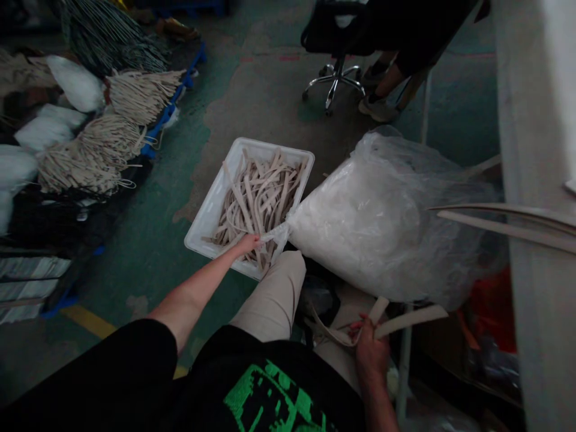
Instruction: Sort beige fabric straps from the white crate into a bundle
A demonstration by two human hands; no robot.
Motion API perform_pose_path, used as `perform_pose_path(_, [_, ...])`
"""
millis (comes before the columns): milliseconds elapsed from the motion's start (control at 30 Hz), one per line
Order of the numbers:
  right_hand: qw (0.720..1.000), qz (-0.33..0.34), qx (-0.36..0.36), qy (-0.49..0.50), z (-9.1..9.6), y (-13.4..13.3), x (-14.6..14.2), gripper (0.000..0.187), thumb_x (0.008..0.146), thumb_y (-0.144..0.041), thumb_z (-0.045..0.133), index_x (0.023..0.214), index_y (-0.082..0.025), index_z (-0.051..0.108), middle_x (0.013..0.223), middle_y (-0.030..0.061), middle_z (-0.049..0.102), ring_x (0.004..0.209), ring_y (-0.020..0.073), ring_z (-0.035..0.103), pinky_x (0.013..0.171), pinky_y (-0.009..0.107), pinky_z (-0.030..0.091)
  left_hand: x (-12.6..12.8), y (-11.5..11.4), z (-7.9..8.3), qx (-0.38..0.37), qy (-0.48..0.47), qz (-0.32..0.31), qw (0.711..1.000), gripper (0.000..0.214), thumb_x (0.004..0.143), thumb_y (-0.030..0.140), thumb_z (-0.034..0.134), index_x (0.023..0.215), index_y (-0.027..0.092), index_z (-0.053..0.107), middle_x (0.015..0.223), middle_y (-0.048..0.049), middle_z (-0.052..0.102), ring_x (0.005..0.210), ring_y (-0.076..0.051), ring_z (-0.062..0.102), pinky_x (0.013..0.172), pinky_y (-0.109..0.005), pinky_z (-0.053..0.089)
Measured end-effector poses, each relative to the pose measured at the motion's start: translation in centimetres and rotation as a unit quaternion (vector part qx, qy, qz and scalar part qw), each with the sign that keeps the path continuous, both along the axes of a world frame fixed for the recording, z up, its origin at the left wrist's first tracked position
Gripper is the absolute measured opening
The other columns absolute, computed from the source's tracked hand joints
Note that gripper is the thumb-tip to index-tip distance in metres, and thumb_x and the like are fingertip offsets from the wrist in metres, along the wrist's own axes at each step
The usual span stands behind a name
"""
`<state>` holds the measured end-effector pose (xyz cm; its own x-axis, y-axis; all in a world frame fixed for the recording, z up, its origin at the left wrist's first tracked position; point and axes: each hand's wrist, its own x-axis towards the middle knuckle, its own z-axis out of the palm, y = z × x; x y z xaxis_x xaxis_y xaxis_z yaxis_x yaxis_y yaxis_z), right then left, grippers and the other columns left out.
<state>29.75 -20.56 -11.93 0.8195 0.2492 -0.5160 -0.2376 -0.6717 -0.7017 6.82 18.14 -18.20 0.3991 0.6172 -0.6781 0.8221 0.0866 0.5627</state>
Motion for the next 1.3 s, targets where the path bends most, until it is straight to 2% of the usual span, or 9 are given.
perform_pose_path(233, [0.981, -0.047, 0.136, 0.131, 0.8, 0.9, 1.0, 0.046, 0.068, -0.06, 0.073, 0.09, -0.021, 0.065, 0.078, 0.0044, 0.074, 0.06, 0.0191, 0.065, 0.062, 0.035, 0.056, -6.0, -8.8, 9.2, -0.04, -0.228, 0.083, 0.969, 0.03, 0.082, 0.045, 0.061, 0.074, 0.016, 0.063, 0.058, 0.0011, 0.059, 0.056, -0.012, 0.053, 0.064, -0.025, 0.042])
perform_pose_path(367, [0.915, 0.133, 0.224, 0.309, 5.3, 4.9, -2.0, 0.042, 0.073, -0.058, 0.077, 0.09, -0.021, 0.069, 0.102, 0.0075, 0.076, 0.046, 0.0078, 0.047, 0.062, 0.034, 0.057, -5.6, -14.4, 13.5, -0.085, -0.332, 0.119, 0.932, 0.03, 0.08, 0.046, 0.066, 0.079, 0.016, 0.063, 0.056, 0.0026, 0.058, 0.051, -0.01, 0.05, 0.058, -0.024, 0.04])
perform_pose_path(467, [0.844, 0.279, 0.241, 0.389, 8.8, 8.2, -5.4, 0.041, 0.079, -0.059, 0.072, 0.09, -0.02, 0.072, 0.071, 0.0013, 0.071, 0.041, 0.0068, 0.038, 0.062, 0.032, 0.056, -4.4, -17.3, 15.4, -0.115, -0.362, 0.084, 0.921, 0.03, 0.081, 0.045, 0.067, 0.08, 0.016, 0.064, 0.055, 0.0026, 0.058, 0.05, -0.01, 0.051, 0.057, -0.024, 0.041])
perform_pose_path(567, [0.815, 0.345, 0.26, 0.387, 11.2, 10.8, -7.6, 0.047, 0.078, -0.063, 0.072, 0.091, -0.018, 0.074, 0.042, -0.0087, 0.043, 0.04, 0.0082, 0.034, 0.063, 0.031, 0.056, -3.6, -19.0, 16.2, -0.134, -0.359, 0.048, 0.923, 0.029, 0.078, 0.044, 0.07, 0.079, 0.015, 0.065, 0.055, 0.0022, 0.059, 0.049, -0.011, 0.052, 0.055, -0.025, 0.041])
perform_pose_path(633, [0.824, 0.366, 0.266, 0.342, 12.5, 12.1, -8.1, 0.049, 0.077, -0.063, 0.072, 0.092, -0.017, 0.075, 0.04, -0.0105, 0.036, 0.04, 0.0081, 0.034, 0.061, 0.029, 0.055, -3.5, -19.5, 16.6, -0.14, -0.353, 0.044, 0.924, 0.03, 0.074, 0.044, 0.074, 0.076, 0.016, 0.065, 0.056, 0.0021, 0.06, 0.05, -0.011, 0.053, 0.054, -0.025, 0.042])
perform_pose_path(733, [0.861, 0.364, 0.256, 0.248, 14.4, 13.9, -7.9, 0.048, 0.076, -0.062, 0.073, 0.088, -0.016, 0.075, 0.041, -0.0098, 0.04, 0.04, 0.0067, 0.033, 0.054, 0.025, 0.052, -4.0, -19.5, 17.0, -0.159, -0.374, 0.072, 0.911, 0.036, 0.069, 0.048, 0.078, 0.07, 0.016, 0.062, 0.057, 0.0015, 0.061, 0.052, -0.011, 0.055, 0.056, -0.025, 0.043])
perform_pose_path(900, [0.9, 0.332, 0.255, 0.118, 17.6, 17.2, -6.4, 0.036, 0.081, -0.051, 0.071, 0.088, -0.016, 0.072, 0.074, 0.0003, 0.071, 0.041, 0.0024, 0.031, 0.051, 0.022, 0.052, -5.3, -18.3, 17.8, -0.16, -0.412, 0.135, 0.887, 0.042, 0.061, 0.05, 0.085, 0.072, 0.014, 0.065, 0.056, 0.0034, 0.059, 0.052, -0.008, 0.052, 0.059, -0.023, 0.041])
perform_pose_path(1133, [0.884, 0.348, 0.312, -0.005, 20.8, 21.8, -4.3, 0.03, 0.087, -0.042, 0.069, 0.087, -0.012, 0.073, 0.067, -0.0016, 0.068, 0.041, 0.0003, 0.035, 0.052, 0.021, 0.053, -6.8, -17.4, 18.7, -0.147, -0.442, 0.135, 0.874, 0.037, 0.065, 0.045, 0.082, 0.078, 0.014, 0.068, 0.061, 0.0025, 0.062, 0.055, -0.009, 0.053, 0.063, -0.024, 0.043])
perform_pose_path(1300, [0.89, 0.311, 0.329, -0.051, 21.2, 22.9, -2.7, 0.027, 0.092, -0.031, 0.062, 0.094, -0.007, 0.074, 0.069, -0.0019, 0.067, 0.043, -0.0017, 0.037, 0.057, 0.023, 0.054, -8.2, -17.8, 17.9, -0.157, -0.44, 0.155, 0.871, 0.039, 0.064, 0.044, 0.082, 0.085, 0.014, 0.069, 0.062, 0.0019, 0.064, 0.051, -0.008, 0.051, 0.059, -0.024, 0.042])
